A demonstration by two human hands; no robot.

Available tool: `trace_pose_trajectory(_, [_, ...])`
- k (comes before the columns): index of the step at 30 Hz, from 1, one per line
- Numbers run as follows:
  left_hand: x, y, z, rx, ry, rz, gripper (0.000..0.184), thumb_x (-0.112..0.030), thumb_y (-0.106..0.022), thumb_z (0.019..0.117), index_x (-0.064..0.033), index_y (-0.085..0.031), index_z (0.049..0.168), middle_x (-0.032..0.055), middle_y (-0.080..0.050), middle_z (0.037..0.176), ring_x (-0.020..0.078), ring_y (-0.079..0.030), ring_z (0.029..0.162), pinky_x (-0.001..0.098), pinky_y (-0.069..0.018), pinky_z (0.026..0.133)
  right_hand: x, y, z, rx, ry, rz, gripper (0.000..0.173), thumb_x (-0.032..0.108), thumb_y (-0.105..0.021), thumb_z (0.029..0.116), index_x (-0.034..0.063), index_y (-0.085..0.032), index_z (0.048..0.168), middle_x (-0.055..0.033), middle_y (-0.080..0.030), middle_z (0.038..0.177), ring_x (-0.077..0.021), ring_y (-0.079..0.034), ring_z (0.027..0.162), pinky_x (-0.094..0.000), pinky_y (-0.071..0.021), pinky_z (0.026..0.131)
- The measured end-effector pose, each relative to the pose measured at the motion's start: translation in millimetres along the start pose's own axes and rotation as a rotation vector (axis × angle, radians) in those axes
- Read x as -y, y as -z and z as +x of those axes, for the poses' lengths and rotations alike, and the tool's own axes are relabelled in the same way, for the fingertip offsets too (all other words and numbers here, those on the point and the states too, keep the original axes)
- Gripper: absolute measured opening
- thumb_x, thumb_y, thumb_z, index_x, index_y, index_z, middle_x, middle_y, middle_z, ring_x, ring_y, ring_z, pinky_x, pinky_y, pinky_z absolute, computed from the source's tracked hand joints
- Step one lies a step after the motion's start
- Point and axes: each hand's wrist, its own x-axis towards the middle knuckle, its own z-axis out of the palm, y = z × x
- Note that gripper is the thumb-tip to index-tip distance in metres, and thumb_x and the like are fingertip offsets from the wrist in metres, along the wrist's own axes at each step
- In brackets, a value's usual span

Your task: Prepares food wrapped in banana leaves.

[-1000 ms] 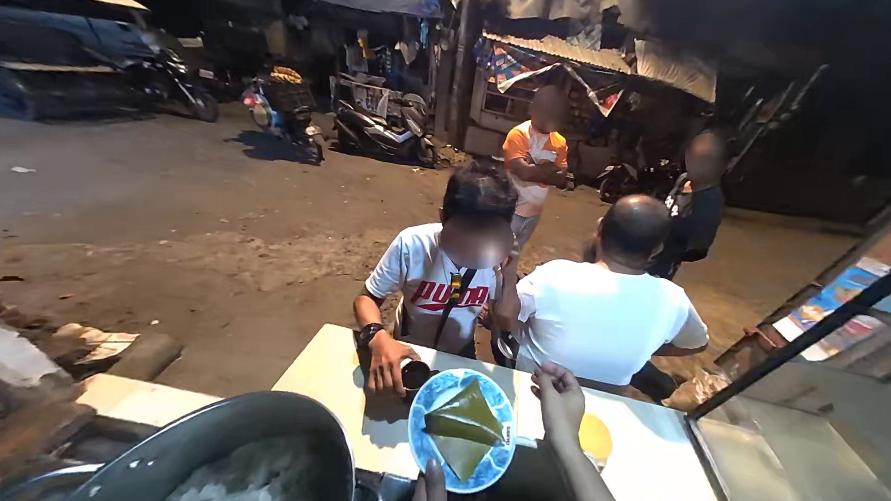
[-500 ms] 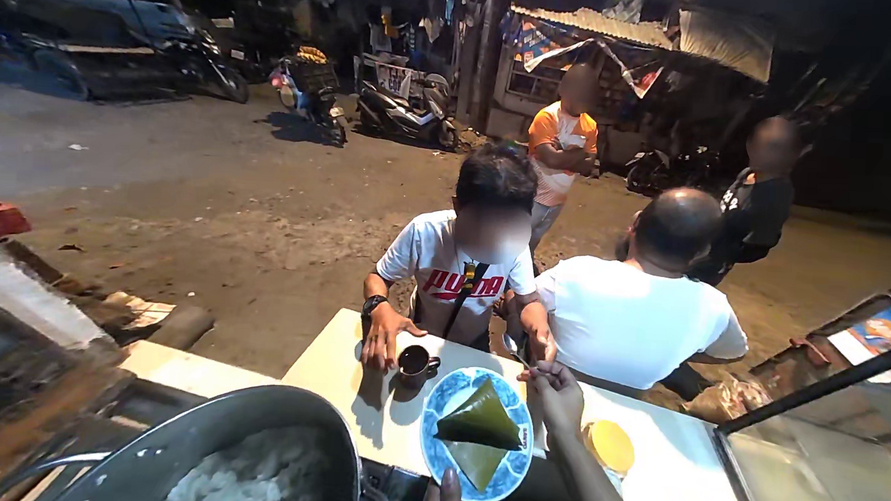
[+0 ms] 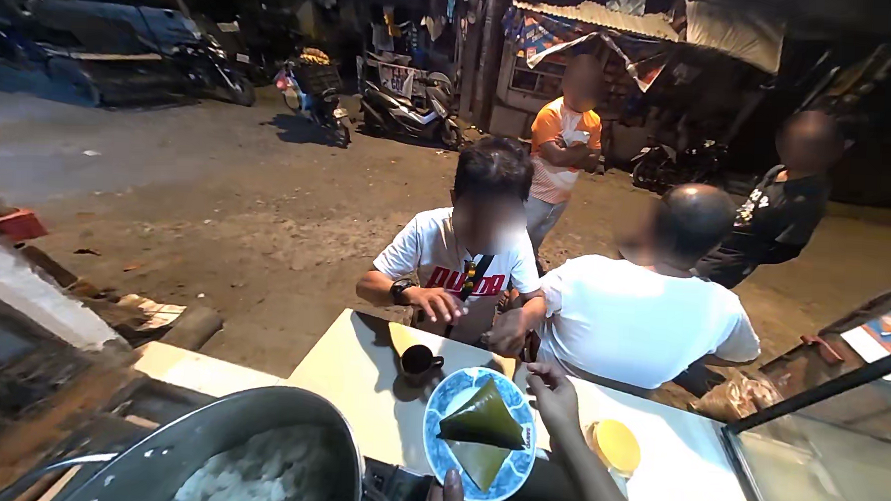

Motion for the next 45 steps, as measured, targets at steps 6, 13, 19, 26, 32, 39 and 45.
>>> trace_pose_trajectory(6, [-1.5,-0.9,-1.7,-0.004,-0.002,0.004,0.049,-0.029,-0.029,0.1133,0.0077,-0.032,0.146,0.0222,-0.055,0.130,0.0203,-0.067,0.110,0.0418,-0.0601,0.092,4.1,1.4,-7.3,0.592,0.018,0.073,0.030,0.020,-0.047,0.1049,-0.0003,-0.064,0.118,-0.0013,-0.070,0.089,-0.0067,-0.067,0.078,-0.0292,-0.0578,0.075])
trace_pose_trajectory(13, [-7.3,1.5,-3.5,0.077,0.133,-0.056,0.057,-0.034,-0.027,0.1131,0.0102,-0.030,0.148,0.0257,-0.050,0.132,0.0313,-0.062,0.117,0.0509,-0.0552,0.098,-3.1,1.2,-2.9,0.398,-0.049,0.187,0.033,0.016,-0.036,0.1103,-0.0024,-0.063,0.114,-0.0048,-0.068,0.089,-0.0094,-0.066,0.080,-0.0301,-0.0568,0.077])
trace_pose_trajectory(19, [-2.0,6.7,5.7,0.303,0.163,-0.002,0.059,-0.033,-0.011,0.1122,0.0008,-0.051,0.140,0.0146,-0.066,0.131,0.0270,-0.068,0.113,0.0480,-0.0578,0.090,3.0,2.2,-1.4,0.151,-0.284,0.304,0.035,0.020,-0.034,0.1128,0.0025,-0.049,0.139,-0.0185,-0.068,0.105,-0.0265,-0.071,0.086,-0.0431,-0.0609,0.072])
trace_pose_trajectory(26, [-7.2,4.7,3.4,0.288,0.177,0.033,0.057,-0.030,-0.012,0.1124,0.0017,-0.054,0.135,0.0127,-0.070,0.120,0.0243,-0.071,0.103,0.0447,-0.0593,0.085,-6.2,5.1,4.6,-0.011,-0.400,0.375,0.031,0.016,-0.038,0.1119,0.0008,-0.042,0.139,-0.0207,-0.063,0.103,-0.0274,-0.069,0.080,-0.0411,-0.0593,0.066])
trace_pose_trajectory(32, [-11.1,3.4,2.0,0.290,0.185,0.065,0.056,-0.029,-0.013,0.1126,0.0019,-0.055,0.133,0.0118,-0.072,0.113,0.0225,-0.072,0.096,0.0419,-0.0598,0.082,-7.9,5.3,4.6,-0.065,-0.451,0.326,0.029,0.015,-0.041,0.1106,-0.0012,-0.045,0.135,-0.0194,-0.061,0.100,-0.0255,-0.066,0.077,-0.0399,-0.0574,0.066])
trace_pose_trajectory(39, [-12.4,3.8,0.7,0.296,0.169,0.092,0.055,-0.028,-0.014,0.1127,0.0017,-0.058,0.130,0.0106,-0.073,0.108,0.0208,-0.072,0.093,0.0396,-0.0600,0.080,-8.2,5.3,4.9,-0.112,-0.494,0.524,0.025,0.006,-0.041,0.1083,-0.0057,-0.043,0.130,-0.0197,-0.060,0.096,-0.0237,-0.067,0.073,-0.0373,-0.0604,0.065])
trace_pose_trajectory(45, [-13.6,3.8,-6.6,0.333,0.056,0.169,0.053,-0.026,-0.017,0.1128,0.0027,-0.058,0.129,0.0089,-0.073,0.105,0.0174,-0.072,0.088,0.0343,-0.0607,0.077,-3.1,5.2,-1.1,-0.088,-0.460,0.199,0.045,0.010,-0.052,0.1043,-0.0038,-0.039,0.145,-0.0238,-0.058,0.118,-0.0291,-0.064,0.094,-0.0441,-0.0563,0.078])
